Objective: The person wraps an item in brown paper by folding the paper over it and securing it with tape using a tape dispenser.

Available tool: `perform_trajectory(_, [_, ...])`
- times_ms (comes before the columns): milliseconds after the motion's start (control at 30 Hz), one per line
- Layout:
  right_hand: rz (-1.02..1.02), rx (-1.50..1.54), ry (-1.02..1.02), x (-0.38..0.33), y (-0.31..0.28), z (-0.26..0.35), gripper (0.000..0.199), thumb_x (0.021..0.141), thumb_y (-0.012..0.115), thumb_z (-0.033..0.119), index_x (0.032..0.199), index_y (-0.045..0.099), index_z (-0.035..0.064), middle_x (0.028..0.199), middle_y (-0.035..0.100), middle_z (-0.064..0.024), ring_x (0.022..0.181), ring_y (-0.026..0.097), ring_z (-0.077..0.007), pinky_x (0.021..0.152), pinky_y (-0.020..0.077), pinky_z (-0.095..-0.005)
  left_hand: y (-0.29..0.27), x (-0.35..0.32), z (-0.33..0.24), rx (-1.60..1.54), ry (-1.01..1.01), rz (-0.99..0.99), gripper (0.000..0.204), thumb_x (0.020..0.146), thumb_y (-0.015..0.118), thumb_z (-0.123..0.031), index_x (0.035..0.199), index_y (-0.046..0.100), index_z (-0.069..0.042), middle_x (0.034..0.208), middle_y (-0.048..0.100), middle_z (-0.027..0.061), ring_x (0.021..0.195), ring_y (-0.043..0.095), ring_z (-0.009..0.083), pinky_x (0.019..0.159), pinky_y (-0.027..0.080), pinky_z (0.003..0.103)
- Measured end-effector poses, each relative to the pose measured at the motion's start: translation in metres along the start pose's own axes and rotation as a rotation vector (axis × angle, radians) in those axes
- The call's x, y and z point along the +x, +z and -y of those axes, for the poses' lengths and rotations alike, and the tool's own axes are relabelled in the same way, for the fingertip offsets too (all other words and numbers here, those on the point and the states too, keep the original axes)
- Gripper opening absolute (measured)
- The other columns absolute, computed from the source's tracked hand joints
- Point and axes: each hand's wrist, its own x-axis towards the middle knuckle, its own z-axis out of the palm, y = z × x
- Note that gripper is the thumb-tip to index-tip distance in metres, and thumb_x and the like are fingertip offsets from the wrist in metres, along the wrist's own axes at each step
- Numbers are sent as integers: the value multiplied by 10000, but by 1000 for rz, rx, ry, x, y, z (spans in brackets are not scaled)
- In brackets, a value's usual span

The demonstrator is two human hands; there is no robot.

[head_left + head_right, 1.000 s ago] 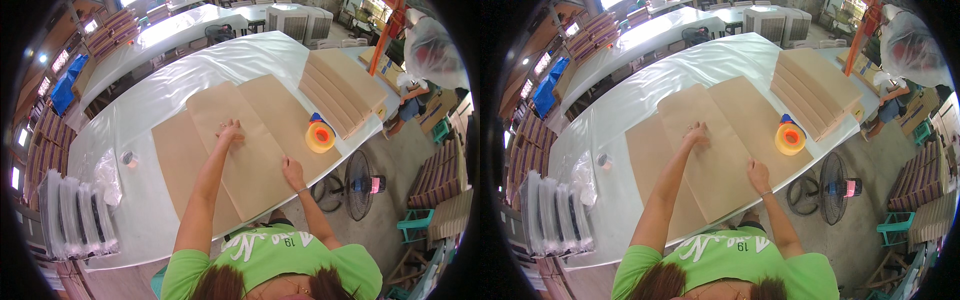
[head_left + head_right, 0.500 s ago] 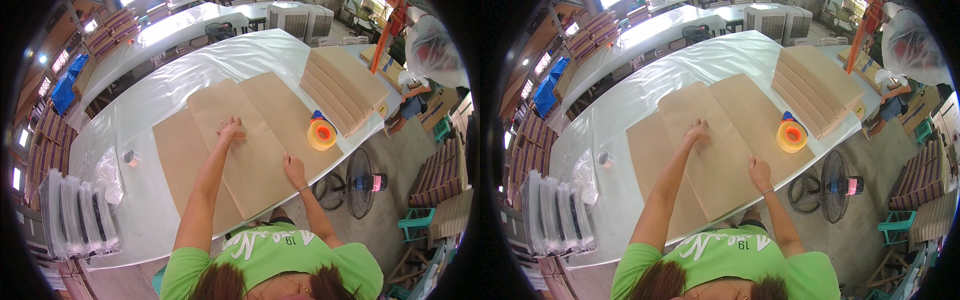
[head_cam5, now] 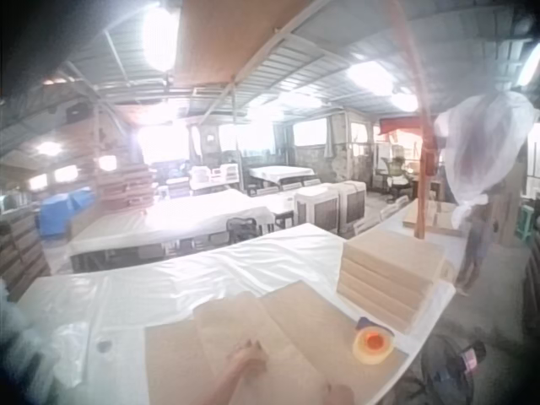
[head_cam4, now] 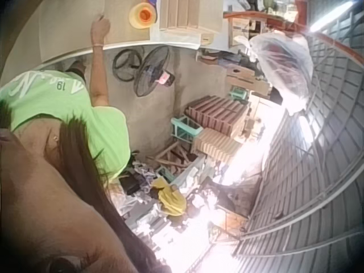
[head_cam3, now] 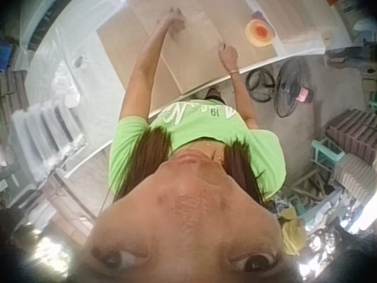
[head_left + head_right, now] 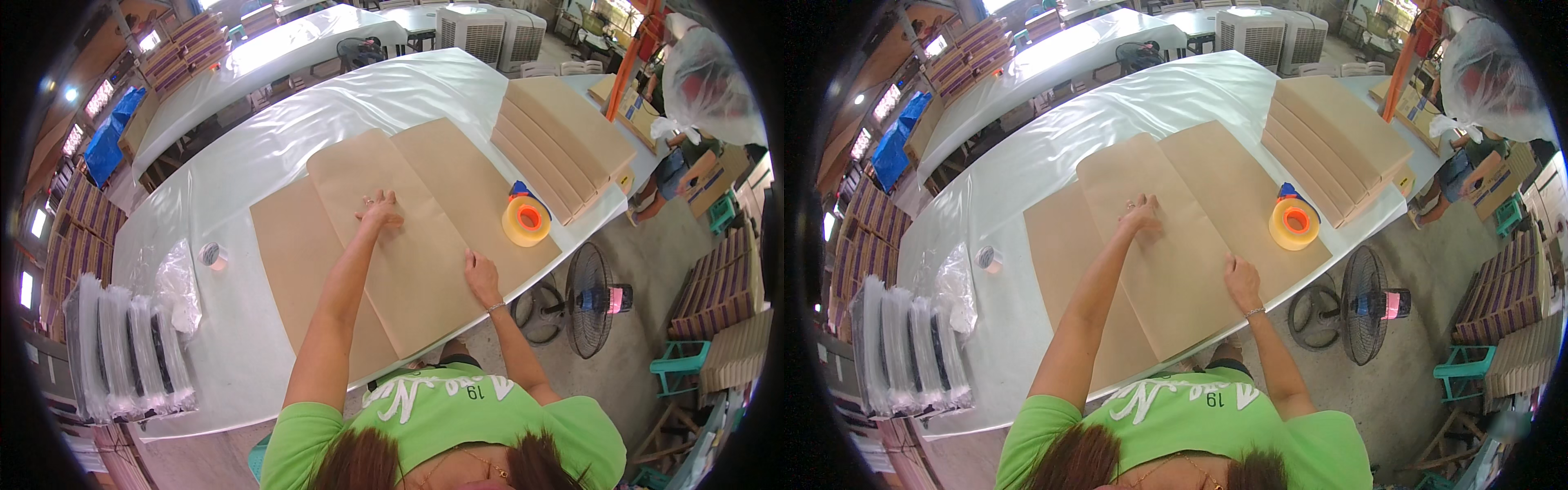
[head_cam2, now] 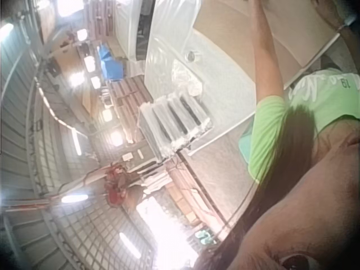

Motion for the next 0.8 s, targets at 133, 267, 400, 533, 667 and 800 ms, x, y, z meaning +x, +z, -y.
perform_trajectory(133, [22,-4,9,0,1,1,465,969,427,385,823,647,3,765,637,-268,746,626,-451,685,499,-517,-2,-3,1,4,-6,7,931,648,678,-218,1456,218,-273,1588,41,36,1438,16,430,1024,184,748])
perform_trajectory(267, [19,0,6,-2,-2,4,465,969,423,384,826,644,0,772,636,-266,753,626,-444,689,493,-523,0,-4,1,0,-8,-14,912,663,674,-221,1456,227,-268,1587,48,36,1438,26,427,1024,178,752])
perform_trajectory(400, [-20,18,17,-3,-4,-11,420,955,452,358,835,641,2,774,624,-250,742,607,-436,666,465,-500,7,8,-13,14,40,-3,917,682,692,-254,1467,218,-263,1589,57,41,1434,29,440,1019,173,761])
perform_trajectory(533, [15,77,-3,-1,-3,6,393,941,476,346,853,643,0,783,632,-232,745,608,-422,662,468,-479,23,61,37,66,55,-25,951,691,725,-334,1482,202,-263,1594,55,49,1419,35,481,1009,181,769])
perform_trajectory(667, [34,152,22,3,7,-21,393,929,511,368,938,663,5,793,644,-219,723,619,-380,659,478,-435,34,74,36,46,71,-33,938,689,717,-326,1479,215,-265,1596,46,59,1409,57,502,1014,201,755])
perform_trajectory(800, [4,399,35,14,-11,-52,339,929,552,323,1002,674,15,781,671,-161,683,641,-225,635,479,-356,15,40,3,74,63,-6,851,674,674,-259,1430,282,-260,1591,76,63,1407,89,501,1019,230,733])
